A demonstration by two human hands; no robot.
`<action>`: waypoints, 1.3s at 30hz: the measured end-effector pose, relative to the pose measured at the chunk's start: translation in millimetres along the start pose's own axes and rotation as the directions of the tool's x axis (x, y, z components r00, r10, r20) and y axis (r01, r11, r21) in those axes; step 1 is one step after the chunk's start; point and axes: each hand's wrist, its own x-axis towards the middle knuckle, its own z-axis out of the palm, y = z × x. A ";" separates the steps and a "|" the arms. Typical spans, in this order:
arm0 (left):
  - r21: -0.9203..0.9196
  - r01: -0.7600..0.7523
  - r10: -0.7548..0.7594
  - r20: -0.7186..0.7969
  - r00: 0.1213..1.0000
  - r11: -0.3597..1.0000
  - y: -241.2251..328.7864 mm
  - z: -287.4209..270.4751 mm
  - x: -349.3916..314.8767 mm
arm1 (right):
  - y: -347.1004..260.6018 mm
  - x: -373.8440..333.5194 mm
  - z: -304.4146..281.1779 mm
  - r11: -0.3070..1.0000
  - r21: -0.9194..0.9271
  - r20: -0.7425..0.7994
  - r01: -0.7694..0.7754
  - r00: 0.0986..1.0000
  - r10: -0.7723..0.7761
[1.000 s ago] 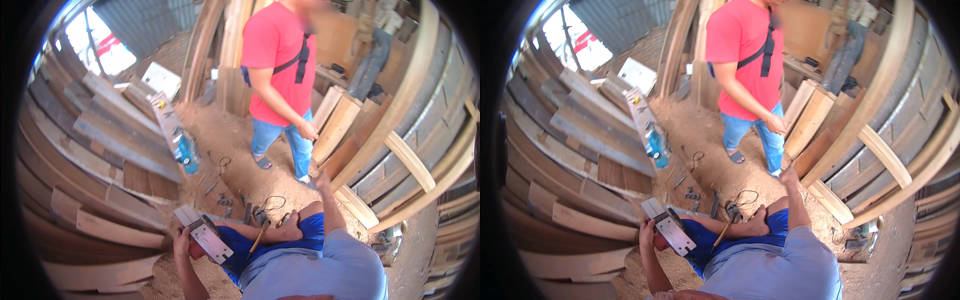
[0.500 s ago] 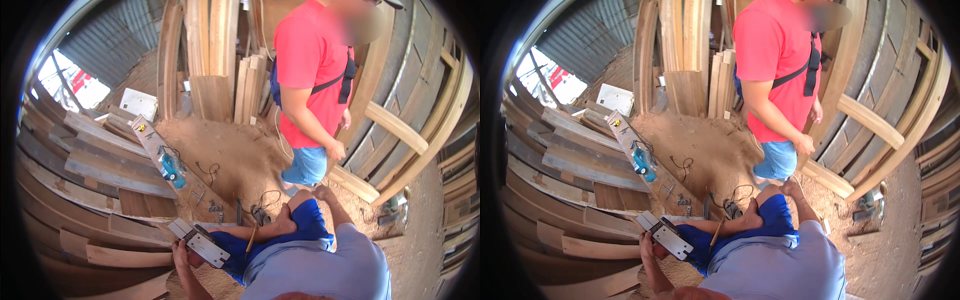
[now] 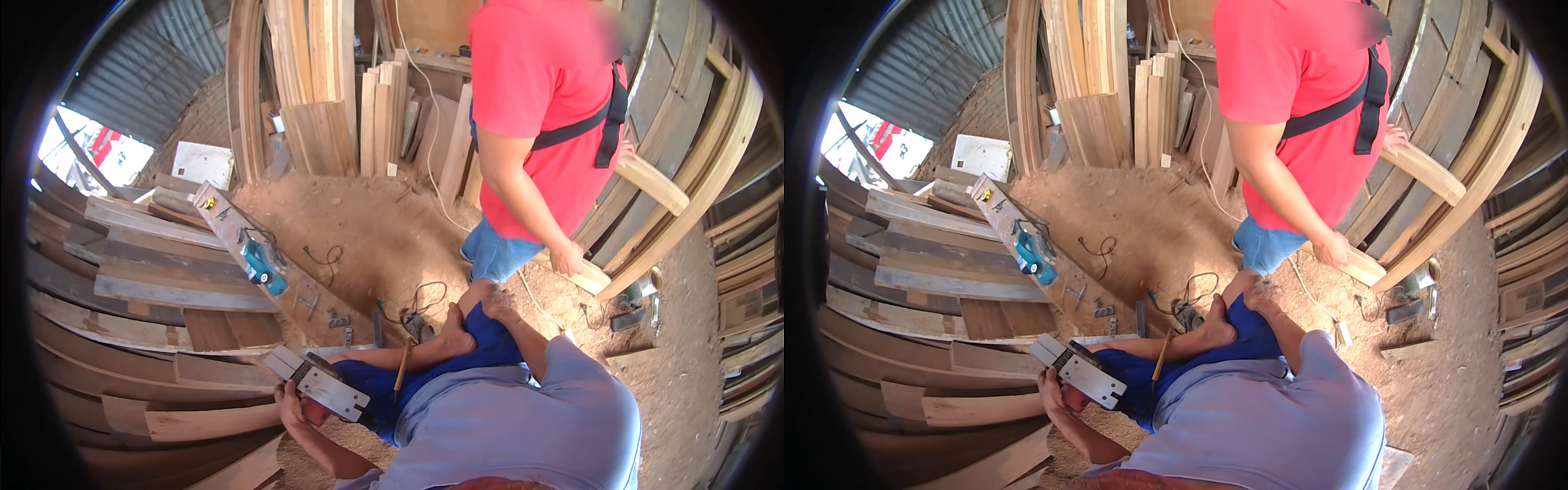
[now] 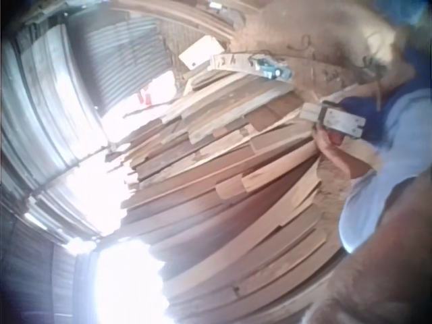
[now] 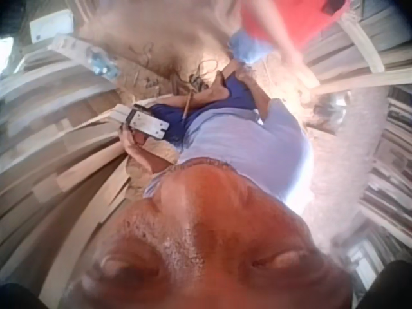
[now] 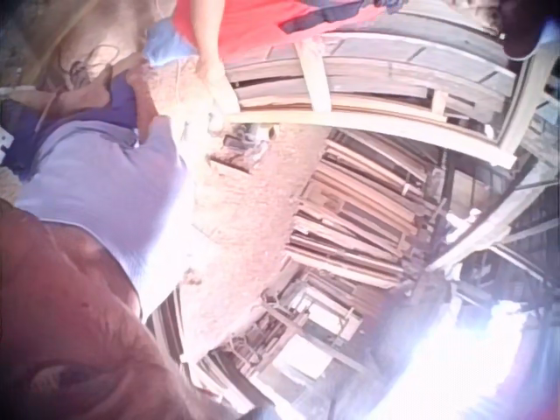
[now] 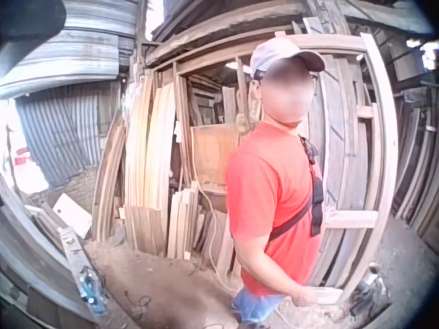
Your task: The person sits on the floor and uses a screwdriver to adjust the blades and components of an electric planer.
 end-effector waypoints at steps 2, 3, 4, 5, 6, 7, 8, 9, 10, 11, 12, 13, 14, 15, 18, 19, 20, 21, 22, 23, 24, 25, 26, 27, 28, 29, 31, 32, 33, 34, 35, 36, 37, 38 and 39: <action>0.043 0.010 -0.008 -0.040 0.999 0.999 8.4 -2.1 -4.1 | -4.5 0.8 11.0 0.997 -0.022 0.001 0.078 0.997 -0.078; 0.064 0.016 -0.013 -0.058 0.998 0.998 9.6 -2.7 -5.2 | -4.8 1.1 15.8 0.995 -0.023 -0.050 0.094 0.994 -0.095; 0.057 0.025 -0.022 -0.051 0.998 0.998 9.8 -3.9 -3.7 | -4.5 1.7 22.2 0.994 -0.020 -0.102 0.107 0.989 -0.108; 0.046 0.035 -0.033 -0.031 0.999 0.998 8.6 -0.1 -0.4 | 3.5 4.7 28.1 0.994 -0.026 -0.159 0.109 0.981 -0.112; 0.034 0.045 -0.045 -0.007 0.999 0.998 6.7 5.3 3.1 | 13.2 8.5 32.7 0.991 -0.077 -0.177 0.110 0.977 -0.122; 0.038 0.046 -0.046 0.001 0.999 0.998 7.5 7.4 1.9 | 14.1 9.6 34.1 0.985 -0.123 -0.186 0.121 0.972 -0.143; 0.040 0.048 -0.049 0.013 0.999 0.998 7.9 11.4 0.4 | 18.2 9.9 34.5 0.977 -0.172 -0.195 0.128 0.967 -0.161; 0.042 0.050 -0.052 0.028 0.998 0.998 7.1 16.5 0.2 | 28.5 8.1 33.0 0.987 -0.127 -0.147 0.094 0.983 -0.113; 0.056 0.045 -0.044 -0.027 0.999 0.997 10.7 -8.2 -6.0 | -4.9 -4.3 20.2 0.992 -0.054 -0.070 0.118 0.990 -0.122; 0.057 0.038 -0.034 -0.068 0.997 0.998 11.5 -27.0 -10.5 | -31.6 -12.2 3.8 0.992 0.007 -0.003 0.127 0.992 -0.127; 0.046 0.034 -0.032 -0.055 0.998 0.998 7.9 -21.7 -6.6 | -24.8 -9.1 -0.3 0.994 0.016 -0.023 0.104 0.994 -0.103; 0.054 0.042 -0.039 -0.056 0.998 0.998 3.4 -14.4 -2.2 | -14.2 -7.0 0.1 0.997 0.026 -0.042 0.079 0.996 -0.078; 0.061 0.044 -0.040 -0.062 0.997 0.997 1.8 -9.1 2.5 | -7.8 -4.6 0.3 0.997 0.041 -0.064 0.061 0.996 -0.058; 0.068 0.046 -0.041 -0.070 0.997 0.997 1.0 -5.6 6.3 | -2.4 -5.1 1.8 0.996 0.072 -0.051 0.048 0.998 -0.044; 0.152 0.003 -0.003 0.000 1.000 0.988 6.7 -1.2 8.5 | 2.8 5.0 -8.8 0.989 0.140 -0.054 0.041 0.998 -0.034; 0.158 0.003 -0.002 -0.002 1.000 0.987 4.7 1.7 11.4 | 6.4 7.5 -13.8 0.988 0.146 -0.070 0.050 0.997 -0.040; 0.164 0.026 -0.024 -0.018 1.000 0.986 11.5 13.6 3.6 | 13.9 8.0 -19.3 0.988 0.147 -0.083 0.051 0.996 -0.039; 0.169 0.048 -0.044 -0.029 0.999 0.985 19.4 26.8 -7.3 | 26.1 13.5 -29.8 0.981 0.190 -0.069 0.028 0.997 -0.016; 0.178 0.067 -0.053 -0.082 0.995 0.982 30.4 20.8 -19.2 | 6.5 9.3 -59.8 0.963 0.268 -0.012 0.021 1.000 -0.019; 0.118 -0.062 0.074 -0.099 0.992 0.991 16.8 5.9 -17.3 | -19.5 1.8 -103.6 0.934 0.356 0.054 -0.012 0.999 -0.008; 0.297 -0.075 0.103 -0.079 0.992 0.952 0.9 -24.4 -0.8 | -42.6 -12.5 -156.7 0.907 0.418 0.103 -0.049 0.995 0.006; 0.263 -0.045 0.071 -0.090 0.993 0.964 -0.9 -18.1 3.5 | -43.8 -28.0 -212.0 0.903 0.421 0.123 -0.084 0.992 0.035; 0.242 -0.002 0.025 -0.091 0.996 0.970 -0.6 -13.2 0.4 | -35.2 -46.4 -266.6 0.909 0.399 0.127 -0.118 0.989 0.073; 0.228 0.010 0.006 -0.069 0.998 0.974 -2.2 -10.5 3.4 | -8.6 -46.3 -282.2 0.932 0.349 0.051 -0.098 0.995 0.086; 0.214 0.028 -0.016 -0.055 0.998 0.976 -4.4 -11.7 6.8 | 16.4 -46.4 -297.2 0.952 0.295 -0.025 -0.083 0.995 0.095; 0.198 0.043 -0.033 -0.053 0.998 0.979 -4.0 -10.8 9.9 | 41.0 -29.7 -309.8 0.965 0.224 0.016 -0.138 0.990 0.138; 0.230 0.004 0.006 -0.047 0.999 0.973 3.1 -1.9 4.6 | 81.8 -10.0 -326.3 0.902 0.314 -0.127 -0.296 0.929 0.348; 0.245 -0.015 0.027 -0.046 0.999 0.970 8.2 3.1 0.8 | 87.9 -7.0 -323.9 0.933 0.247 -0.128 -0.262 0.945 0.300; 0.247 -0.004 0.021 -0.065 0.998 0.969 10.7 5.3 -4.6 | 92.1 -6.4 -317.4 0.958 0.178 -0.124 -0.226 0.960 0.249; 0.257 0.004 0.020 -0.090 0.996 0.966 16.6 3.6 -10.5 | 87.6 -6.6 -313.7 0.976 0.117 -0.108 -0.184 0.975 0.196; 0.268 0.014 0.018 -0.117 0.993 0.963 20.8 0.7 -14.5 | 75.8 -2.7 -306.8 0.982 0.150 0.025 -0.117 0.993 0.115; 0.268 0.009 0.017 -0.093 0.996 0.963 19.6 0.9 -14.2 | 62.1 -9.3 -300.4 0.981 0.180 0.170 -0.078 0.984 0.047; 0.269 0.006 0.013 -0.070 0.997 0.963 16.2 0.1 -10.8 | 50.0 -16.6 -282.3 0.983 0.173 0.237 -0.068 0.971 0.026; 0.256 -0.010 0.023 -0.049 0.999 0.967 12.3 0.5 -5.1 | 37.0 -19.3 -262.9 0.984 0.172 0.285 -0.048 0.958 -0.003; 0.224 -0.067 0.088 -0.086 0.992 0.972 4.0 -0.4 -0.2 | 27.0 -19.4 -241.2 0.984 0.176 0.339 -0.021 0.940 -0.041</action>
